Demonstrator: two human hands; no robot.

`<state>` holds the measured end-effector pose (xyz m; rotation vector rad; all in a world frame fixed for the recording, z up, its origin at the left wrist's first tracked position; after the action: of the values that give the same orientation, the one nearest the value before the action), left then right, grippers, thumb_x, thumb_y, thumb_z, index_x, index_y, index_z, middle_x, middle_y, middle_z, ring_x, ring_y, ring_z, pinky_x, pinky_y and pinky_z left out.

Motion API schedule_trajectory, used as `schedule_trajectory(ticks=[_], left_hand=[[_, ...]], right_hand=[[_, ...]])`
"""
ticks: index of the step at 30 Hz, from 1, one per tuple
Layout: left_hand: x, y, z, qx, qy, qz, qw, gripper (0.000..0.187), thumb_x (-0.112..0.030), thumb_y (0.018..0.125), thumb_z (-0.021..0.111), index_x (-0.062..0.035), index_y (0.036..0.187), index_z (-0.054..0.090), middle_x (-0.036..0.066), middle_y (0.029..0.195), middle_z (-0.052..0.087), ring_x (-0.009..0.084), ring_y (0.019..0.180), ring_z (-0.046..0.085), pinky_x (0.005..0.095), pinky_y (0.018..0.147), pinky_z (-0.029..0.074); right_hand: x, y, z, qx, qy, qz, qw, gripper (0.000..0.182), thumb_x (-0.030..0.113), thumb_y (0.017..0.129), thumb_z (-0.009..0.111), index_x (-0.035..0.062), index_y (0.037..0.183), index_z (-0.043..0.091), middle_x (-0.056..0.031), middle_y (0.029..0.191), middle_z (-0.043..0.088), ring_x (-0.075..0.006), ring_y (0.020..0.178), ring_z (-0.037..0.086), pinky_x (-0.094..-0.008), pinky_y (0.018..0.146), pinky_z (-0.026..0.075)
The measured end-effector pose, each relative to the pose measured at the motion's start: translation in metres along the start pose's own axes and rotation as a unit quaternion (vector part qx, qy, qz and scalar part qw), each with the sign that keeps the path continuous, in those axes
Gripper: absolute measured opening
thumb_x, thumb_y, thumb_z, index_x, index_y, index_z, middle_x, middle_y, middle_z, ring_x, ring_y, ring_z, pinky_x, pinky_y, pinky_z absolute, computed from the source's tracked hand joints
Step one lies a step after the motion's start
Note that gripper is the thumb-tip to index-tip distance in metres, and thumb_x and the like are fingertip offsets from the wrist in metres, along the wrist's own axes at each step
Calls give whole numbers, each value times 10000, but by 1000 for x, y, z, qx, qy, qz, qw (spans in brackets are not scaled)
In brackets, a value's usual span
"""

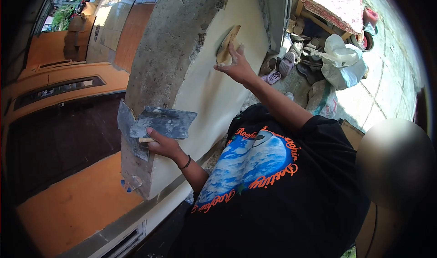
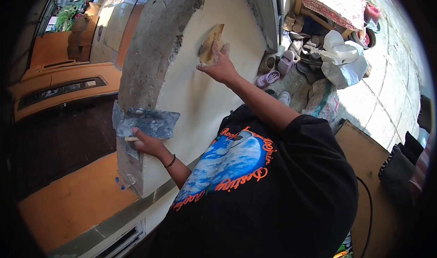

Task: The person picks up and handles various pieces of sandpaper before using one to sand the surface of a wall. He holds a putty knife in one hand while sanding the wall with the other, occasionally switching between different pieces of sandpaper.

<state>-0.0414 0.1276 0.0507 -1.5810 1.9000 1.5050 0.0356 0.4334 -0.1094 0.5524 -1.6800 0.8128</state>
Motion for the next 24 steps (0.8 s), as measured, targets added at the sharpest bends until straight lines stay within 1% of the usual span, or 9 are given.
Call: schedule_trajectory(ticks=[1, 3, 7, 9, 12, 16, 18, 22, 24], left_hand=[[1, -1, 0, 0, -1, -2, 1000, 606, -411, 899, 486, 182, 1019, 521, 274, 974, 589, 298, 849, 606, 361, 734, 488], [3, 1, 0, 8, 8, -2, 1000, 617, -419, 898, 484, 184, 1021, 519, 277, 976, 589, 306, 852, 607, 366, 739, 488], [8, 1, 0, 24, 31, -8, 999, 537, -353, 920, 461, 159, 1080, 479, 267, 998, 575, 321, 872, 599, 376, 753, 470], [5, 1, -2, 1, 29, 19, 999, 605, -406, 897, 490, 181, 1042, 508, 271, 975, 590, 305, 858, 611, 367, 740, 491], [6, 2, -2, -4, 31, 27, 999, 592, -395, 896, 496, 179, 1041, 510, 270, 978, 591, 301, 851, 613, 360, 734, 493], [8, 3, -1, 0, 33, 18, 999, 580, -387, 896, 501, 174, 1042, 513, 265, 980, 591, 297, 846, 615, 353, 728, 494], [5, 3, -1, -8, 24, 17, 1000, 577, -383, 897, 500, 175, 1046, 509, 263, 983, 590, 296, 842, 616, 352, 722, 495], [0, 0, 0, 3, 26, -9, 1000, 530, -352, 917, 460, 159, 1049, 505, 268, 973, 585, 337, 864, 602, 389, 757, 466], [7, 2, 1, 22, 40, -22, 999, 530, -359, 917, 461, 154, 1036, 520, 273, 952, 595, 347, 842, 611, 394, 750, 469]], right_hand=[[2, 0, 1, 0, -2, 0, 1000, 1042, 511, 687, 687, -49, 1392, 163, -370, 1408, -13, -382, 1366, 28, -347, 1080, 192], [2, 2, -2, -24, 48, 34, 998, 1021, 631, 705, 597, -56, 1371, 238, -371, 1407, -24, -395, 1360, 36, -341, 1078, 195], [5, 6, 1, -56, 62, 36, 996, 932, 676, 758, 489, -49, 1326, 348, -385, 1398, 13, -413, 1348, 89, -343, 1073, 205], [10, 4, -3, -102, 116, 35, 987, 757, 559, 850, 452, -64, 1277, 406, -381, 1397, 50, -423, 1337, 131, -348, 1073, 203], [-7, 8, 1, -144, 176, 9, 974, 598, 421, 914, 412, -64, 1265, 408, -361, 1403, 100, -427, 1326, 159, -357, 1076, 193], [-5, 5, -11, -212, 131, -43, 968, 525, 342, 929, 404, -63, 1263, 412, -323, 1413, 150, -421, 1325, 168, -351, 1082, 180], [12, 0, -20, -251, 123, -127, 951, 489, 310, 937, 402, -56, 1261, 431, -275, 1427, 184, -388, 1334, 181, -348, 1083, 188], [34, 12, -28, -249, 111, -155, 950, 495, 304, 942, 401, -58, 1278, 410, -233, 1428, 232, -343, 1338, 208, -342, 1082, 196], [34, 30, -42, -292, 163, -150, 930, 502, 302, 943, 409, -30, 1318, 370, -216, 1416, 276, -310, 1332, 248, -334, 1080, 205]])
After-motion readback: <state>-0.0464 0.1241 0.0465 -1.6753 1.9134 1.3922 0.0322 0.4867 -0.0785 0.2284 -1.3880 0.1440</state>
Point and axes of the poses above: each hand's wrist, its own y-axis towards the middle knuckle, its own z-axis out of the palm, x = y × z, the point moved 8 cm from there along y, towards the middle knuckle
